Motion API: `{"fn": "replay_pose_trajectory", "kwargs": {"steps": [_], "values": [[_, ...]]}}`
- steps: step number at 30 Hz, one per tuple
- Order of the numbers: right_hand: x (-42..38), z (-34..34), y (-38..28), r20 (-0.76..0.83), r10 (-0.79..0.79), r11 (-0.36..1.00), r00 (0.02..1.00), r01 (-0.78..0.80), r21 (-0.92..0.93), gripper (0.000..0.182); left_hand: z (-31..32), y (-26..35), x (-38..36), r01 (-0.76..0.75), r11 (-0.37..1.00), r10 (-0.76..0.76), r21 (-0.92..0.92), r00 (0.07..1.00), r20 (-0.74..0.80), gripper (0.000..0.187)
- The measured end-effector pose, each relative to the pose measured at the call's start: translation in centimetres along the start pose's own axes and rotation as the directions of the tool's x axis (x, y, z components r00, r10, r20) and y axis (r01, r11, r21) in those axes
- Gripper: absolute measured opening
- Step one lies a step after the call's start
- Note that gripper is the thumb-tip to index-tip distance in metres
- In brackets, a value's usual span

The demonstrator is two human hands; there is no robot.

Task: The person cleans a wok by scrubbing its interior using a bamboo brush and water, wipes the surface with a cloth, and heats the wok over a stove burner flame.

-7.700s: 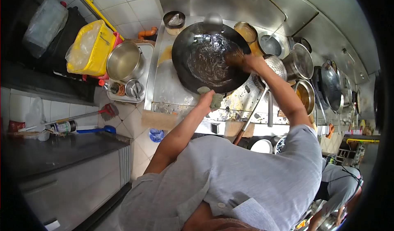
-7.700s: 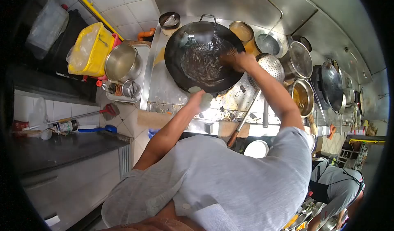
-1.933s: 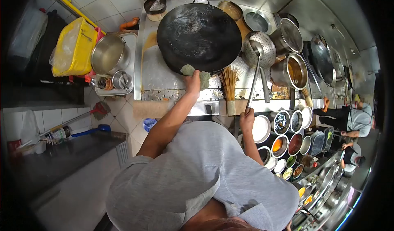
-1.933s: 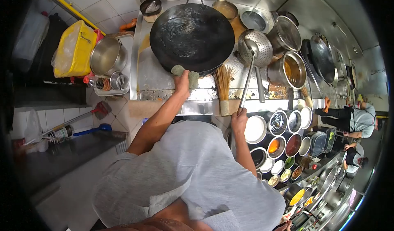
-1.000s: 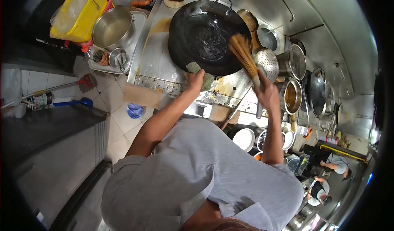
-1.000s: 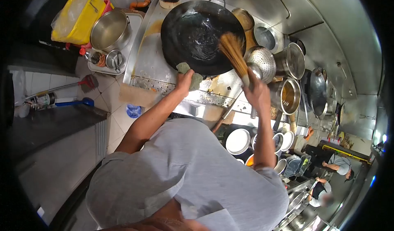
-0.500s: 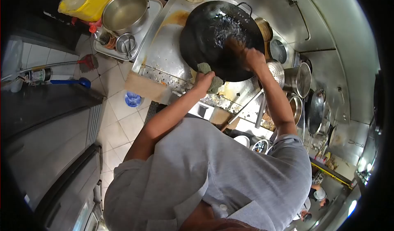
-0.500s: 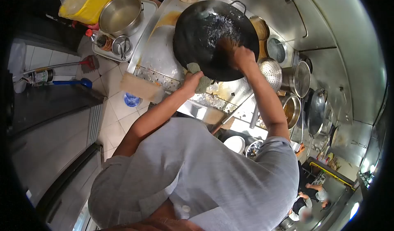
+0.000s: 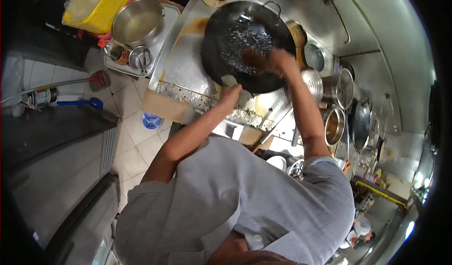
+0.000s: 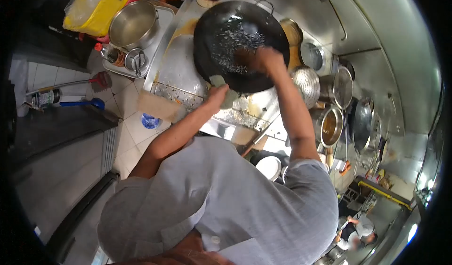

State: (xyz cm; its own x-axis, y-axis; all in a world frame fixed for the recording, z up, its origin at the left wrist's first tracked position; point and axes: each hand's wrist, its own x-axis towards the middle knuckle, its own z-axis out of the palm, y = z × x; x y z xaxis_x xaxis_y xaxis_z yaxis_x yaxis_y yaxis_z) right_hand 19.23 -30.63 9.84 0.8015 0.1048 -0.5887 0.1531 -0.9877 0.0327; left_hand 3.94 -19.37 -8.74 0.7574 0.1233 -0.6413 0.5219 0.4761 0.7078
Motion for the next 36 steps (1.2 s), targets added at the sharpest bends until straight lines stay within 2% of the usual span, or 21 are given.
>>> {"fn": "replay_pose_trajectory", "kwargs": {"steps": [2,3,4,6,8,9,10,11,14,16,18,19,21,22,24,27,28,30,32,33,36], "values": [[1.4,-0.5,1.6,-0.127,0.036,0.999,0.991,-0.034,0.018,0.049,-0.4,0.1,1.4,0.138,0.990,-0.137,-0.013,0.989,0.049,0.037],[1.2,0.4,2.1,-0.107,0.019,0.999,0.994,-0.016,0.029,0.049,-0.7,-0.5,2.4,0.104,0.988,-0.111,0.111,0.992,0.052,0.037],[0.7,1.8,2.4,-0.088,-0.003,0.999,0.996,0.007,0.036,0.050,-0.5,-1.0,2.8,0.088,0.989,-0.097,0.118,0.993,0.069,0.037],[-2.8,4.6,0.2,-0.111,-0.070,0.987,0.991,0.052,-0.153,0.035,-0.3,-1.8,2.6,-0.002,0.999,0.001,0.034,1.000,0.025,0.036],[-3.8,6.0,-1.9,-0.146,-0.108,0.979,0.983,0.080,-0.187,0.033,0.2,-1.3,2.3,0.027,0.999,-0.027,0.046,1.000,0.007,0.033],[-1.5,6.2,-1.4,-0.145,-0.118,0.979,0.982,0.090,-0.182,0.033,0.5,-1.0,1.8,-0.034,0.998,0.036,0.047,0.999,-0.026,0.033],[2.2,6.6,-0.2,-0.248,-0.069,0.996,0.966,0.053,-0.071,0.032,0.4,-1.3,1.1,-0.085,0.995,0.088,0.057,0.995,-0.055,0.033],[4.3,7.4,0.7,-0.339,0.001,0.999,0.941,0.016,0.048,0.031,-0.1,-1.4,1.6,0.052,0.996,-0.051,0.074,0.999,-0.010,0.035],[6.3,6.4,0.3,-0.419,0.056,0.987,0.906,0.012,0.157,0.030,-0.2,-2.3,2.3,-0.001,0.999,0.003,-0.039,0.998,0.058,0.039],[3.8,7.2,-0.9,-0.384,0.019,0.990,0.923,0.036,0.134,0.031,-0.6,-2.0,2.7,0.065,0.996,-0.067,0.063,0.997,0.033,0.040],[-0.9,7.1,-3.1,-0.287,-0.137,0.988,0.948,0.109,-0.110,0.034,-0.6,-2.6,2.9,0.025,0.987,-0.030,0.157,0.999,0.027,0.041],[-0.6,6.5,-3.5,-0.290,-0.144,0.987,0.946,0.117,-0.108,0.034,-0.2,-2.9,2.5,-0.082,0.991,0.082,0.102,0.997,0.001,0.041],[0.9,5.3,-3.4,-0.218,0.004,0.999,0.976,0.007,0.052,0.041,0.0,-0.8,1.2,-0.065,0.989,0.066,0.131,0.998,-0.008,0.041],[2.8,4.8,-2.3,-0.348,0.018,0.989,0.937,0.035,0.146,0.038,0.0,0.0,0.0,-0.039,0.984,0.040,0.172,0.999,-0.006,0.041],[3.3,1.8,-1.3,-0.031,0.076,0.916,0.997,-0.058,0.397,0.043,-0.1,-0.1,1.1,0.003,0.989,-0.005,0.148,1.000,0.018,0.039],[0.6,5.9,-2.0,-0.288,-0.033,0.984,0.957,0.081,0.157,0.041,0.1,-0.3,0.9,0.092,0.992,-0.098,0.083,0.993,0.071,0.040],[-2.3,5.6,-3.1,-0.216,-0.189,0.978,0.958,0.204,0.052,0.045,0.6,0.2,0.0,0.029,0.992,-0.032,0.121,0.999,0.025,0.041],[-2.3,6.4,-5.1,-0.204,-0.199,0.978,0.959,0.208,0.024,0.045,0.6,0.3,-0.4,-0.023,0.987,0.029,0.161,0.999,-0.032,0.042],[2.3,5.9,-4.5,-0.373,-0.052,0.968,0.926,0.139,0.210,0.045,0.3,-0.2,-0.2,0.004,0.974,0.000,0.225,1.000,-0.018,0.045],[4.9,4.9,-3.8,-0.374,-0.001,0.957,0.927,0.109,0.267,0.045,0.3,0.5,-0.8,0.016,0.976,-0.017,0.219,1.000,0.003,0.045],[6.8,5.9,-2.8,-0.428,0.006,0.943,0.904,0.137,0.302,0.047,-0.6,-3.2,3.0,0.038,0.987,-0.042,0.154,0.999,0.022,0.045]]}}
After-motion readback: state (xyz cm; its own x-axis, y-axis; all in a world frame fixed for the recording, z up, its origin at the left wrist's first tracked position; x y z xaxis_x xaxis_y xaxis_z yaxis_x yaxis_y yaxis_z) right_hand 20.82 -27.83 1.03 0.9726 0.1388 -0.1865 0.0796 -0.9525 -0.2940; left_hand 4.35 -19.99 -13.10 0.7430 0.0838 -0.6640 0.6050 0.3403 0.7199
